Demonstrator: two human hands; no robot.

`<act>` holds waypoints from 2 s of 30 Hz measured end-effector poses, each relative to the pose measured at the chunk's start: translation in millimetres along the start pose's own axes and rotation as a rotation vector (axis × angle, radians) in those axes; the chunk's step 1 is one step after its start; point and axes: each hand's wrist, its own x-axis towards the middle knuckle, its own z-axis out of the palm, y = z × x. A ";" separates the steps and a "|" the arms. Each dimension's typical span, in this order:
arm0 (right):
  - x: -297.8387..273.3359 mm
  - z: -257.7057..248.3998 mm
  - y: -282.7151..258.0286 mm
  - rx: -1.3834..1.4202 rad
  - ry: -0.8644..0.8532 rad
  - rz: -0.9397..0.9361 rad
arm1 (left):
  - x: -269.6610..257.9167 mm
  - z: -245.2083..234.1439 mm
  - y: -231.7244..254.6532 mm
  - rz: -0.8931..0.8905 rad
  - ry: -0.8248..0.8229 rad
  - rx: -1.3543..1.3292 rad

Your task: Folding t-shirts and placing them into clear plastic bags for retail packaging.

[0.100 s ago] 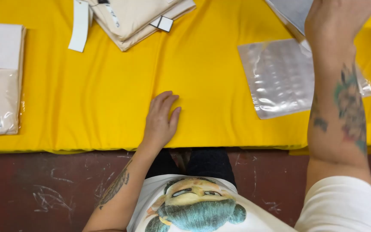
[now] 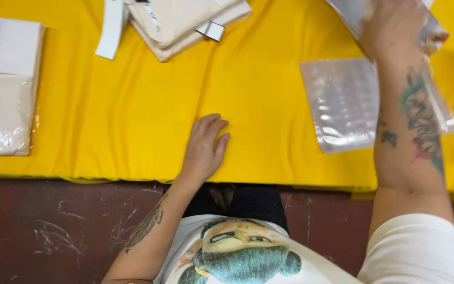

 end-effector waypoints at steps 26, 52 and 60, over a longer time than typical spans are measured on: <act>-207.8 127.8 -82.3 0.850 0.112 0.373 | -3.8 -6.1 4.0 -0.090 -0.052 -0.014; -202.0 74.6 -47.1 1.293 0.400 0.249 | 10.5 22.8 29.8 0.031 -0.007 -0.090; -266.7 -12.2 -152.1 1.172 0.332 0.034 | 45.2 98.7 56.8 -0.709 -0.262 -0.989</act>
